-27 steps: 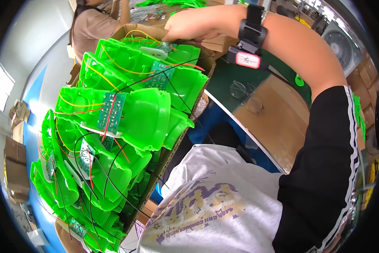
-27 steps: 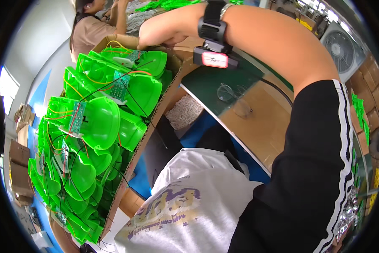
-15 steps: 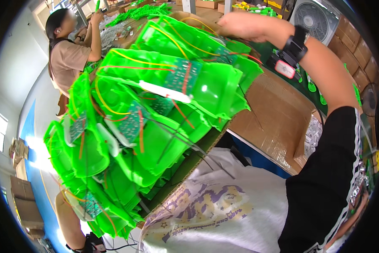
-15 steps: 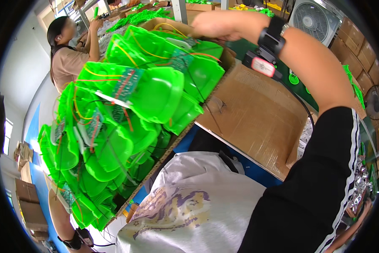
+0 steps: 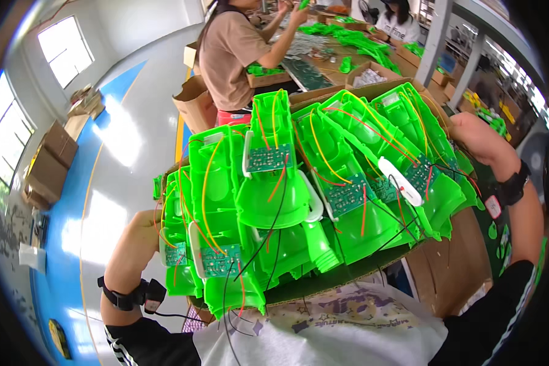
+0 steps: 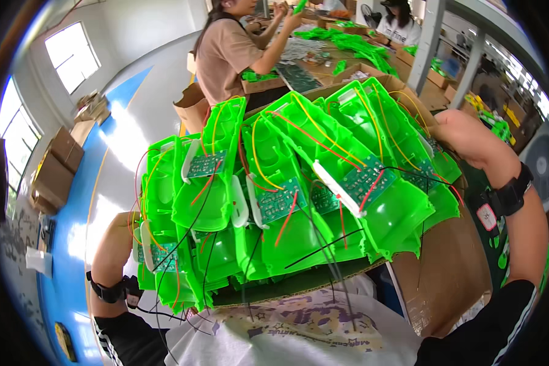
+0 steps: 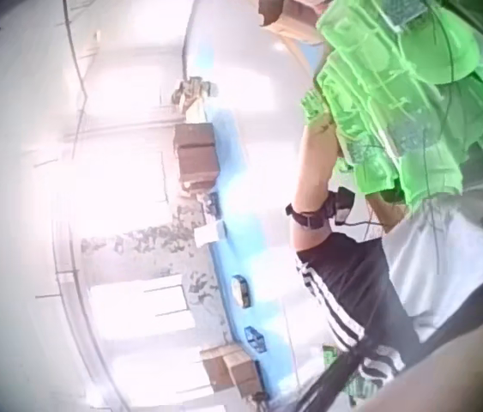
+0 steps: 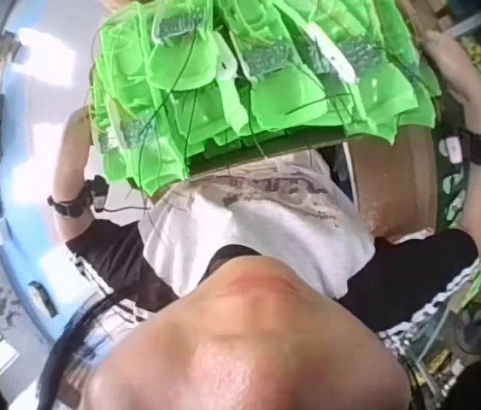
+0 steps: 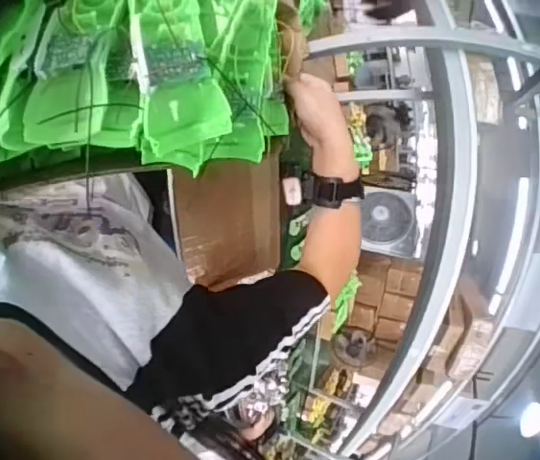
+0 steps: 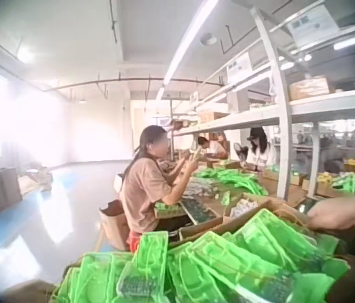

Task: Assembling components and batteries into green plastic fan handles on an assembly line.

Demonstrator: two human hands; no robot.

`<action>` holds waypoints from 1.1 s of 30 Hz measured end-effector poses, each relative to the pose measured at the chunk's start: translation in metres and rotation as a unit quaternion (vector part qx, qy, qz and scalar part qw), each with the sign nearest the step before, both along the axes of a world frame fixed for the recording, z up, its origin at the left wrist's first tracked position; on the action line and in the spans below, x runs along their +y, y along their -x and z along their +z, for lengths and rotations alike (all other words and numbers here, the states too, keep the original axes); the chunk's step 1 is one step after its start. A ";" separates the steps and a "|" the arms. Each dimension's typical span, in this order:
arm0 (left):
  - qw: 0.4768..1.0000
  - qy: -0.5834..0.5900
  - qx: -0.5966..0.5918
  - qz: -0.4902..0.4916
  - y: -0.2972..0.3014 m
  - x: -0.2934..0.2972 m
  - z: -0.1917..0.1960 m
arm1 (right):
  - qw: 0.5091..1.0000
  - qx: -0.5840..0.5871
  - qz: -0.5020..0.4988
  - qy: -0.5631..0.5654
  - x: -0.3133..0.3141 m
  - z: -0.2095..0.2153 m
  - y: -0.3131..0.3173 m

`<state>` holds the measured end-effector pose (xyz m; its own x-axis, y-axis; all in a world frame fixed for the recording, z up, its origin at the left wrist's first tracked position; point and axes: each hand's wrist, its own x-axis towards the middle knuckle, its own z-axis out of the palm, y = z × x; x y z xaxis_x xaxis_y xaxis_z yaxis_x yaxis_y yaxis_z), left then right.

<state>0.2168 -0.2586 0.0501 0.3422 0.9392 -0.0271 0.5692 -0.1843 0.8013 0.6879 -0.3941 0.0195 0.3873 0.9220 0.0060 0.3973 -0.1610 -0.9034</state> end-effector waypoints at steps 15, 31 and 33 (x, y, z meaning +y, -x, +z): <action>0.926 0.044 -0.129 0.352 0.195 -0.034 -0.063 | 0.906 -0.135 0.372 0.148 0.343 0.039 0.241; 0.891 0.159 -0.157 0.396 0.264 0.193 -0.316 | 0.851 -0.307 0.377 0.200 0.645 -0.196 0.344; 0.887 0.170 -0.178 0.392 0.250 0.240 -0.335 | 0.861 -0.297 0.356 0.211 0.695 -0.249 0.320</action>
<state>-0.0328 -0.0191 -0.2853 -0.3680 0.8509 -0.3748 0.1153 0.4418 0.8897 0.3681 0.3011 -0.2292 -0.2315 0.8929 -0.3862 0.9028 0.0493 -0.4272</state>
